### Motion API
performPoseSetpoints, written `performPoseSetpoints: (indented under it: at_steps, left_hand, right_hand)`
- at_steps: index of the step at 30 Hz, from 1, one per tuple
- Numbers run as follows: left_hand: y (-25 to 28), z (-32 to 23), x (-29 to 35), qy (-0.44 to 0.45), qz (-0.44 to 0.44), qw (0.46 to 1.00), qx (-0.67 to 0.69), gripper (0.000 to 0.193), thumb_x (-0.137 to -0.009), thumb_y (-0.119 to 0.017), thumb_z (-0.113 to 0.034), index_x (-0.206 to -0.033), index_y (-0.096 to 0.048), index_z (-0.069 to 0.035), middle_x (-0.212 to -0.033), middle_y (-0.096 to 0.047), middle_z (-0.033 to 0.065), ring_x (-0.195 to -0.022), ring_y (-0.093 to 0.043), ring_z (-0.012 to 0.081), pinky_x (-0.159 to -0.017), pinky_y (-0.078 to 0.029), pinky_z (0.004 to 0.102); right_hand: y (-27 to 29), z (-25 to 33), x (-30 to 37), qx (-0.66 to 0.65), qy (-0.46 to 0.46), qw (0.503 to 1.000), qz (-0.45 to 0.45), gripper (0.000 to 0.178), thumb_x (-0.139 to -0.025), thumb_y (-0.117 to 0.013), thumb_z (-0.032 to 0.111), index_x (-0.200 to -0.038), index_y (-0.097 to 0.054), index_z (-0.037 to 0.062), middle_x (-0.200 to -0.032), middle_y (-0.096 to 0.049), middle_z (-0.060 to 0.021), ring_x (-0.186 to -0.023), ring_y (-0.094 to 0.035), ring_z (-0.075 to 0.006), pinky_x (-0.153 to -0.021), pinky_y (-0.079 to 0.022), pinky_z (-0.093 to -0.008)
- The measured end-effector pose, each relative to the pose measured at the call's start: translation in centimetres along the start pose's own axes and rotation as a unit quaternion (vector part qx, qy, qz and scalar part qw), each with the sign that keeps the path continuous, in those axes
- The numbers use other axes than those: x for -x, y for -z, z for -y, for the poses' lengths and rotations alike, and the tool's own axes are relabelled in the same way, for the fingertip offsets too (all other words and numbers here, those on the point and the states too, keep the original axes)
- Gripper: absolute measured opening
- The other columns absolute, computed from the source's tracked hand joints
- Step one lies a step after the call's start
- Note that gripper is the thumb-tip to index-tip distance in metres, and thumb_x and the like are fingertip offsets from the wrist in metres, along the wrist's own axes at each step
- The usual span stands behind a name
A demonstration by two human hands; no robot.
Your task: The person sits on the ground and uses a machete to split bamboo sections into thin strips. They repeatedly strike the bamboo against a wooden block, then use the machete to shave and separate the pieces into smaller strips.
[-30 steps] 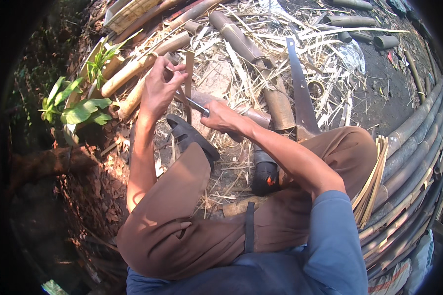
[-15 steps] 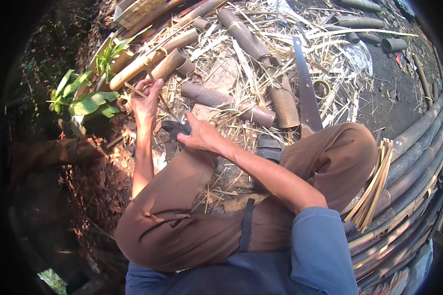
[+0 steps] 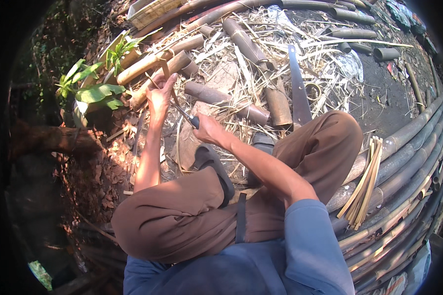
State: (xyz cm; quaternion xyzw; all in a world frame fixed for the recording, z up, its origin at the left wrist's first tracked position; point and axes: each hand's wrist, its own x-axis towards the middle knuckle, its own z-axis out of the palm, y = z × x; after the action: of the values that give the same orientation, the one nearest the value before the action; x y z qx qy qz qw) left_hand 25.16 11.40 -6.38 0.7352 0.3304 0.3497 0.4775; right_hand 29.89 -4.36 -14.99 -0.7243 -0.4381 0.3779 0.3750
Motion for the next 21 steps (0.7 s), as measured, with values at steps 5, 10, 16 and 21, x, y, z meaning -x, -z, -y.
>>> performPoseSetpoints:
  at_steps: [5, 10, 16, 21]
  left_hand:
    - [0.8, 0.2, 2.1, -0.009, -0.023, 1.000, 0.000, 0.022, -0.085, -0.077, -0.021, -0.090, -0.068, -0.002, -0.063, -0.059, -0.0035, -0.056, -0.045, 0.0025, -0.054, -0.036, 0.0203]
    - [0.7, -0.1, 1.4, -0.027, -0.045, 0.998, 0.026, 0.022, -0.086, -0.077, -0.021, -0.090, -0.067, -0.002, -0.066, -0.061, -0.0025, -0.059, -0.047, 0.0026, -0.057, -0.038, 0.0207]
    - [0.8, 0.4, 1.9, -0.133, -0.130, 0.981, -0.061, 0.031, -0.092, -0.070, -0.031, -0.094, -0.062, 0.000, -0.069, -0.062, 0.0045, -0.059, -0.052, 0.0101, -0.059, -0.044, 0.0265]
    - [5.4, 1.5, 1.8, -0.093, -0.190, 0.968, -0.136, 0.032, -0.090, -0.072, -0.030, -0.090, -0.062, 0.000, -0.067, -0.056, -0.0002, -0.060, -0.049, 0.0099, -0.055, -0.042, 0.0276]
  right_hand:
    - [-1.3, -1.1, 1.4, 0.119, -0.028, 0.993, -0.001, 0.035, -0.078, -0.056, 0.013, -0.108, -0.056, -0.0059, -0.091, -0.065, -0.0324, -0.090, -0.064, -0.0475, -0.081, -0.052, -0.0499]
    - [-4.0, -4.5, -0.4, 0.056, 0.000, 0.998, 0.006, 0.028, -0.082, -0.061, 0.011, -0.107, -0.051, 0.0021, -0.082, -0.066, -0.0264, -0.078, -0.068, -0.0421, -0.068, -0.053, -0.0511]
    - [-1.7, -5.0, -0.1, 0.247, 0.025, 0.966, 0.070, 0.025, -0.080, -0.058, 0.012, -0.104, -0.055, 0.0032, -0.082, -0.068, -0.0236, -0.081, -0.068, -0.0419, -0.069, -0.054, -0.0492]
    - [-3.2, -9.8, 5.3, 0.223, 0.017, 0.972, 0.075, 0.037, -0.078, -0.065, 0.020, -0.111, -0.052, 0.0082, -0.080, -0.067, -0.0215, -0.078, -0.066, -0.0430, -0.067, -0.052, -0.0526]
